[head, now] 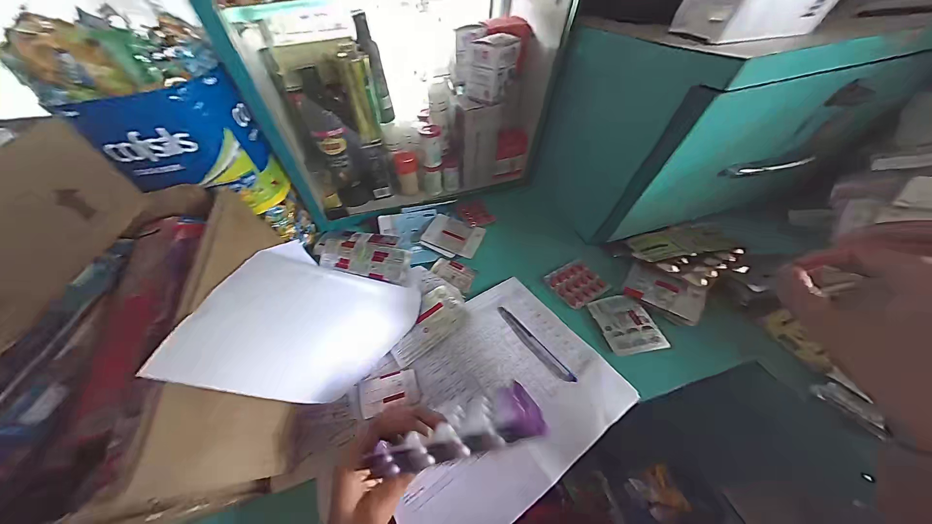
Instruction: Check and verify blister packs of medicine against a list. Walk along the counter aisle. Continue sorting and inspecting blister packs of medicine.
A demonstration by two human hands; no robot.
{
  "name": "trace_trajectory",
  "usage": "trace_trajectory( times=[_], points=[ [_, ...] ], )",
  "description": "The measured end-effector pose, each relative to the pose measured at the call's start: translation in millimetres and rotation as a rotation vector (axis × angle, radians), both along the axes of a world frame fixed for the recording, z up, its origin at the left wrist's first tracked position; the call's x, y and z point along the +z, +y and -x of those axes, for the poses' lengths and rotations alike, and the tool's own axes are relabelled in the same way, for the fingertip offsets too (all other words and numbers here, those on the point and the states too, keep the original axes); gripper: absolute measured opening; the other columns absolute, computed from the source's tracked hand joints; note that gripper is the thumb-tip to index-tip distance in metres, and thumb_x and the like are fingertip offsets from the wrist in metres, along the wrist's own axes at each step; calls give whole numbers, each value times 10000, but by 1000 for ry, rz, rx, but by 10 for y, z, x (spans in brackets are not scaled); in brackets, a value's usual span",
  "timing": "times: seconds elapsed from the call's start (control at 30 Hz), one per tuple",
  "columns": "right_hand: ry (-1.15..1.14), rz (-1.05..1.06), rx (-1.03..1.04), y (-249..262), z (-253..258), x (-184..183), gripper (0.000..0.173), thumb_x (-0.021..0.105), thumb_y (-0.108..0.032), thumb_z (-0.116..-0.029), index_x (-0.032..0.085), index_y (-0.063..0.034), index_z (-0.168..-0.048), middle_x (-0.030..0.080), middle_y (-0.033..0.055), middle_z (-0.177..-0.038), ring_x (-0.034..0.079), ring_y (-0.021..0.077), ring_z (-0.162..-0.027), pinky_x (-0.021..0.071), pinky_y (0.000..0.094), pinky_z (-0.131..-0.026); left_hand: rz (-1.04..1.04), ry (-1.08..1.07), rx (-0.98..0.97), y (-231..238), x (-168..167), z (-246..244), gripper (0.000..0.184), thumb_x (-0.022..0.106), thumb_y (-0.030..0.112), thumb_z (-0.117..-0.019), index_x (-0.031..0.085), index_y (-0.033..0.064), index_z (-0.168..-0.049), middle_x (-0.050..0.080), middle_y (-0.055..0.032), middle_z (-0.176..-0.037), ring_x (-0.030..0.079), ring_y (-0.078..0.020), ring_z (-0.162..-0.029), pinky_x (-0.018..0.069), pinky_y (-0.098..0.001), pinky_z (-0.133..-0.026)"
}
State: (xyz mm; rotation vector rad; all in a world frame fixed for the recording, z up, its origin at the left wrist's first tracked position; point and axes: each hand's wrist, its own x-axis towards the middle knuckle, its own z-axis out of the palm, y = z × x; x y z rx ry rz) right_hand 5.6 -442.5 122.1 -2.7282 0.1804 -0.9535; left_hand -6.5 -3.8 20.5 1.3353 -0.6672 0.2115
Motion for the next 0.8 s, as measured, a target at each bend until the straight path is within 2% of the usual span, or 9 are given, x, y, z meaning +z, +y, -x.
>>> trace_trajectory(
  times=[0.03,0.13,0.17,0.27,0.37,0.47,0.6,0.7,0.8],
  points=[
    [-38,-17,163,210,3,3,428,605,-361,-953,704,41,-1062,610,297,-1226,586,465,-1131,472,650,-895,51,-21,-126,23,17,-1,243,640,239,-1001,675,199,-1239,713,59,-1175,662,-76,-1127,540,-247,-988],
    [41,-162,715,1008,107,10,203,675,-359,-941,721,-164,-970,671,22,-1008,618,37,-935,514,196,-799,176,-8,-463,7,61,57,258,565,282,-1043,662,115,-1212,625,-35,-1361,625,-131,-1212,512,-293,-1046],
    [109,-194,899,1275,141,-9,152,672,-313,-943,716,-169,-965,664,6,-972,608,5,-913,497,134,-788,175,-5,-526,-20,69,73,256,557,277,-1046,667,105,-1201,538,-44,-1475,617,-122,-1223,512,-282,-1043],
    [109,-74,1198,1878,169,-148,134,626,-200,-962,695,-111,-888,601,56,-768,562,133,-679,429,214,-565,11,-74,-494,-102,113,161,244,517,261,-1063,641,67,-1143,426,-70,-1549,550,-74,-1288,467,-240,-1077],
    [14,45,1225,2096,89,-182,177,564,-215,-981,668,-115,-878,526,24,-665,500,138,-561,365,237,-469,-160,-138,-268,-94,161,269,231,522,216,-1058,634,16,-1091,577,-57,-1264,532,-25,-1225,433,-166,-1050],
    [83,-84,1321,2116,22,-165,123,613,-207,-945,663,-117,-878,621,37,-795,588,106,-741,435,182,-590,-128,-122,-220,-51,149,329,245,512,214,-1063,642,8,-1088,619,-53,-1137,570,-29,-1139,451,-153,-999],
    [446,-890,1720,2180,-88,-344,71,594,-86,-987,622,-23,-998,696,74,-1049,660,73,-1076,536,203,-932,26,-8,-239,-2,143,396,233,546,233,-1055,663,58,-1156,629,45,-1204,554,37,-1159,450,-135,-998],
    [655,-1413,1786,2266,-78,-504,164,511,-205,-1043,660,-145,-1076,702,-43,-1020,662,59,-1019,529,266,-922,124,68,-240,-31,106,411,229,606,180,-1021,678,82,-1214,659,48,-1241,599,-8,-1172,502,-196,-1005],
    [571,-1466,1718,2253,-69,-515,188,522,-221,-1040,692,-161,-1092,703,-62,-1050,658,47,-1045,530,253,-944,148,32,-216,-27,120,408,242,600,190,-1028,675,73,-1226,671,12,-1254,617,-52,-1185,515,-227,-1014]
  ],
)
